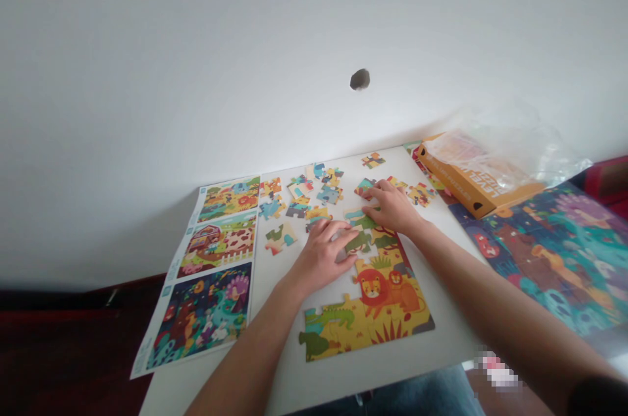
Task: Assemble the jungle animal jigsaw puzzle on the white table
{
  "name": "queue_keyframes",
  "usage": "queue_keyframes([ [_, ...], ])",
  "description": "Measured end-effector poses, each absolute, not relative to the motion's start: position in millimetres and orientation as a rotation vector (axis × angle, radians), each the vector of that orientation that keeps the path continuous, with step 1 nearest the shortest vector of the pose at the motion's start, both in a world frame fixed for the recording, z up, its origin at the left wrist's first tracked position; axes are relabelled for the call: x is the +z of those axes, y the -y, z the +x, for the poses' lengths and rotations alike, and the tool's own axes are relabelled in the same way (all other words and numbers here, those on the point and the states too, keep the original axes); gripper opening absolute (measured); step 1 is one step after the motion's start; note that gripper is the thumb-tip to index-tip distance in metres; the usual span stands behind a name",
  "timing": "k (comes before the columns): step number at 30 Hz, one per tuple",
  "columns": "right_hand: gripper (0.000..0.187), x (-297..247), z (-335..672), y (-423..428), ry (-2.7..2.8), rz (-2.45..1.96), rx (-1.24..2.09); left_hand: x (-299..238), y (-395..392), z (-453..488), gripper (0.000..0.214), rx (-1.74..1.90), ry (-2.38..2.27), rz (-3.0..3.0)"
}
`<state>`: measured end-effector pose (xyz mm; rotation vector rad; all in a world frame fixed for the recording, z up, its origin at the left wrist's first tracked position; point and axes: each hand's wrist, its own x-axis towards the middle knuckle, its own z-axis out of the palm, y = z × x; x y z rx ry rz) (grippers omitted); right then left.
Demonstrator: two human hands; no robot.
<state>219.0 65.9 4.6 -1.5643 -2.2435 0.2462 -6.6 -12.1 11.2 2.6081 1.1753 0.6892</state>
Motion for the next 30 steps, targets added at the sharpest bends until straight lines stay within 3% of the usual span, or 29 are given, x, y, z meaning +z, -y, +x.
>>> queue_keyframes([
  [5, 0.029, 5, 219, -65, 2.239, -1.556, 0.25, 14, 13, -10, 0.049, 0.692, -1.151, 2.553],
  [15, 0.03, 5, 222, -67, 2.249, -1.542, 0.257, 21, 14, -18, 0.036, 0.603, -1.164, 2.53],
  [19, 0.021, 7, 227, -71, 2.202, -1.505, 0.3, 20, 14, -19, 0.039, 0.624, -1.155, 2.508],
  [30, 0.022, 23, 229, -63, 2.185, -1.142, 0.43, 15, 15, -20, 0.054, 0.699, -1.179, 2.458],
])
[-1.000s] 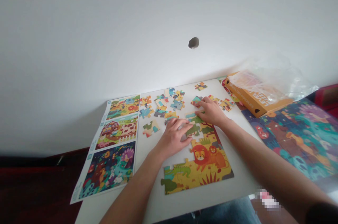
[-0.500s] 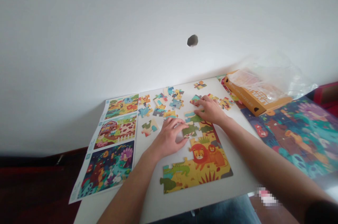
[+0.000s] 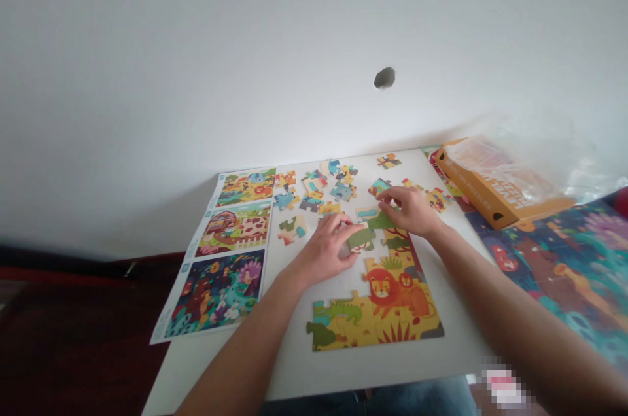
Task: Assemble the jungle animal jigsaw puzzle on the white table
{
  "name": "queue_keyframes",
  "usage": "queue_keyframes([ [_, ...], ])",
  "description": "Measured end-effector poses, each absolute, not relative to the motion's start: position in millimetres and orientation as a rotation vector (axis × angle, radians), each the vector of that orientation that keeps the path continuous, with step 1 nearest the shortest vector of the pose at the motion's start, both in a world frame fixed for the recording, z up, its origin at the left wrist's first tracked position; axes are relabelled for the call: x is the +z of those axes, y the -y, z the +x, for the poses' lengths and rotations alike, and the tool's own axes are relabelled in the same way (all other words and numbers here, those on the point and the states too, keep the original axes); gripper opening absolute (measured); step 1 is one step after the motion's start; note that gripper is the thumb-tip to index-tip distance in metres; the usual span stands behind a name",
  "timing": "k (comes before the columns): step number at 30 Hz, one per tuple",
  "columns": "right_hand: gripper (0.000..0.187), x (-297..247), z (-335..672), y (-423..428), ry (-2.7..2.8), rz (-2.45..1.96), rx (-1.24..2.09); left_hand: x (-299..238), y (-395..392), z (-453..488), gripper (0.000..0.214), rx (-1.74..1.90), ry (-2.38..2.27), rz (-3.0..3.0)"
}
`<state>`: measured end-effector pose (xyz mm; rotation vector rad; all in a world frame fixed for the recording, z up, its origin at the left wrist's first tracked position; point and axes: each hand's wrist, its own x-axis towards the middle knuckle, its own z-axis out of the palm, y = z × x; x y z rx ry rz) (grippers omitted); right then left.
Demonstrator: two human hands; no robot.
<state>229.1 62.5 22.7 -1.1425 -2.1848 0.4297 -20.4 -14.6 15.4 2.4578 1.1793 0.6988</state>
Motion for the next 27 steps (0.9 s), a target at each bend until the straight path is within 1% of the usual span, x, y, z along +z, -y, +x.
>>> queue_keyframes([
  [3, 0.026, 26, 224, -56, 2.324, -0.973, 0.544, 16, 15, -20, 0.056, 0.703, -1.177, 2.455],
  [6, 0.023, 28, 219, -50, 2.41, -0.865, 0.611, 17, 15, -20, 0.055, 0.702, -1.185, 2.453],
  [11, 0.015, 27, 216, -46, 2.401, -0.923, 0.628, 16, 16, -19, 0.054, 0.704, -1.184, 2.478],
  [17, 0.011, 27, 217, -47, 2.396, -0.925, 0.663, 14, 14, -19, 0.054, 0.712, -1.168, 2.484],
  [23, 0.012, 29, 216, -45, 2.366, -0.903, 0.726, 10, 13, -21, 0.059, 0.715, -1.187, 2.468],
  [27, 0.012, 23, 216, -48, 2.377, -0.904, 0.637, 10, 13, -23, 0.058, 0.689, -1.202, 2.468],
])
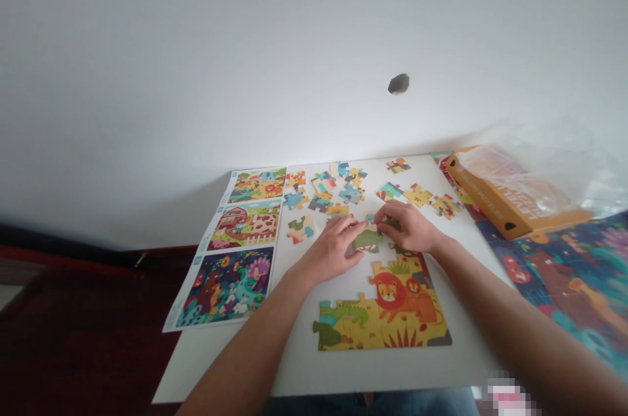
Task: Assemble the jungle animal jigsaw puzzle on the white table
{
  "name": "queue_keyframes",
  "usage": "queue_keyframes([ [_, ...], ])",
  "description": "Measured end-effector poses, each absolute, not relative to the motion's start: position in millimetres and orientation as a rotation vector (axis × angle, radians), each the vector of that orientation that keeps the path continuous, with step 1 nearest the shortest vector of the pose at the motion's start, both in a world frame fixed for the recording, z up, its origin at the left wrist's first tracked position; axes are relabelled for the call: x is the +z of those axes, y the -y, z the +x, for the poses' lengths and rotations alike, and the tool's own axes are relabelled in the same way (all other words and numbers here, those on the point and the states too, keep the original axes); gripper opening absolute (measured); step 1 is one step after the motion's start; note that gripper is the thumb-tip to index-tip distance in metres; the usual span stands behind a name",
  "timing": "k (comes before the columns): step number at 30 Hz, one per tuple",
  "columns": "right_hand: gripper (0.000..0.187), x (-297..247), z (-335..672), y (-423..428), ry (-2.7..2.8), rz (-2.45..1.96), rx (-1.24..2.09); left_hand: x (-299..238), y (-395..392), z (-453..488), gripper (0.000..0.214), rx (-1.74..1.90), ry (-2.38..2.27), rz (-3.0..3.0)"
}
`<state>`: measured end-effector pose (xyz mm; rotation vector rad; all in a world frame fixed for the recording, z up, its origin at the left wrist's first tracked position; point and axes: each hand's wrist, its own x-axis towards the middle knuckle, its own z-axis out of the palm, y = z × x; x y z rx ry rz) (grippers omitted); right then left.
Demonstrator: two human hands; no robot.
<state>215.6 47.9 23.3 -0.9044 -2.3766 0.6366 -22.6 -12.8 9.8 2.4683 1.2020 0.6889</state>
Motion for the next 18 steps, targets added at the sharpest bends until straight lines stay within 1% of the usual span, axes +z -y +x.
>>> queue_keyframes([
  [4, 0.026, 15, 216, -52, 2.438, -0.86, 0.525, 13, 13, -26, 0.055, 0.682, -1.207, 2.503],
  [6, 0.03, 13, 216, -53, 2.465, -0.871, 0.498, 14, 13, -28, 0.054, 0.675, -1.222, 2.499],
  [10, 0.026, 12, 217, -54, 2.494, -0.875, 0.492, 11, 11, -35, 0.051, 0.657, -1.267, 2.469],
  [18, 0.026, 9, 221, -58, 2.503, -0.849, 0.506, 11, 9, -40, 0.052, 0.663, -1.322, 2.473],
])
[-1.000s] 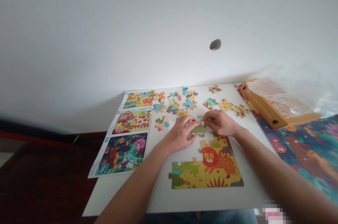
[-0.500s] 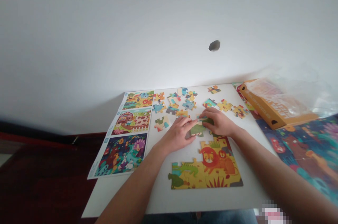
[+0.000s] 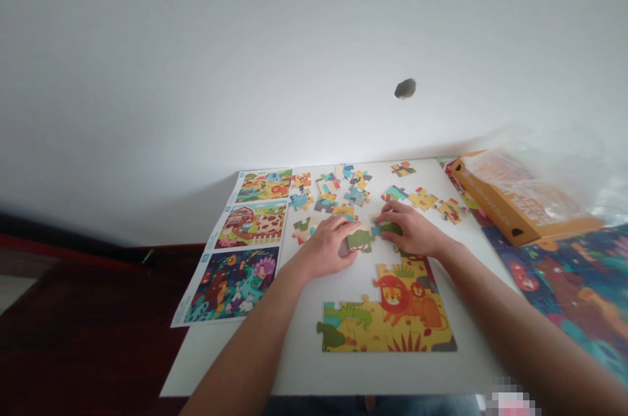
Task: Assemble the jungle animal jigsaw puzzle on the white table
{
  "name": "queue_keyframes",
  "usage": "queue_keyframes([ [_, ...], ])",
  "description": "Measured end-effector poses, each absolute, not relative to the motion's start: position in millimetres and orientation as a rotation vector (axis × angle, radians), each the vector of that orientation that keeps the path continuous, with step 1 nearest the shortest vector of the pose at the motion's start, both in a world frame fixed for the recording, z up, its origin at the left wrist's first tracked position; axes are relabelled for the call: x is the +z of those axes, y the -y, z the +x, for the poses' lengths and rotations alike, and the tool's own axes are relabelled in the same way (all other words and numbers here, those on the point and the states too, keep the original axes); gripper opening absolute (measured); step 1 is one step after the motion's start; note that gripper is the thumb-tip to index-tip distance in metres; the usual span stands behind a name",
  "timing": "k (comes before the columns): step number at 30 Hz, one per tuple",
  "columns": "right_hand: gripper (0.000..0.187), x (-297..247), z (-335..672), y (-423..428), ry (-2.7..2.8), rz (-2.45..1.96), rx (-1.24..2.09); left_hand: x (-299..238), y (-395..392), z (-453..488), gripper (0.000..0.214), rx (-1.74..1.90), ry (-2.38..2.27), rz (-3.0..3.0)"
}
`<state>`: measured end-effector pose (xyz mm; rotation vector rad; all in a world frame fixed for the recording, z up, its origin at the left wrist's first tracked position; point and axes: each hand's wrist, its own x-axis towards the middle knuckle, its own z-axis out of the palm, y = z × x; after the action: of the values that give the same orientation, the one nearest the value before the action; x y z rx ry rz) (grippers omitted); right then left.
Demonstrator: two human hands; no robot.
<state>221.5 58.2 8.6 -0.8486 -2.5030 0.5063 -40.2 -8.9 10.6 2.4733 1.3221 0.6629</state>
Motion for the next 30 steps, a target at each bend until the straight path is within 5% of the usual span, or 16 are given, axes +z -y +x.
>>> queue_keyframes([
  [11, 0.025, 9, 223, -58, 2.517, -0.887, 0.508, 9, -11, -68, 0.037, 1.085, -1.596, 2.077],
  [30, 0.018, 1, 228, -66, 2.392, -0.887, 0.458, 6, -9, -64, 0.019, 0.78, -1.831, 2.297],
])
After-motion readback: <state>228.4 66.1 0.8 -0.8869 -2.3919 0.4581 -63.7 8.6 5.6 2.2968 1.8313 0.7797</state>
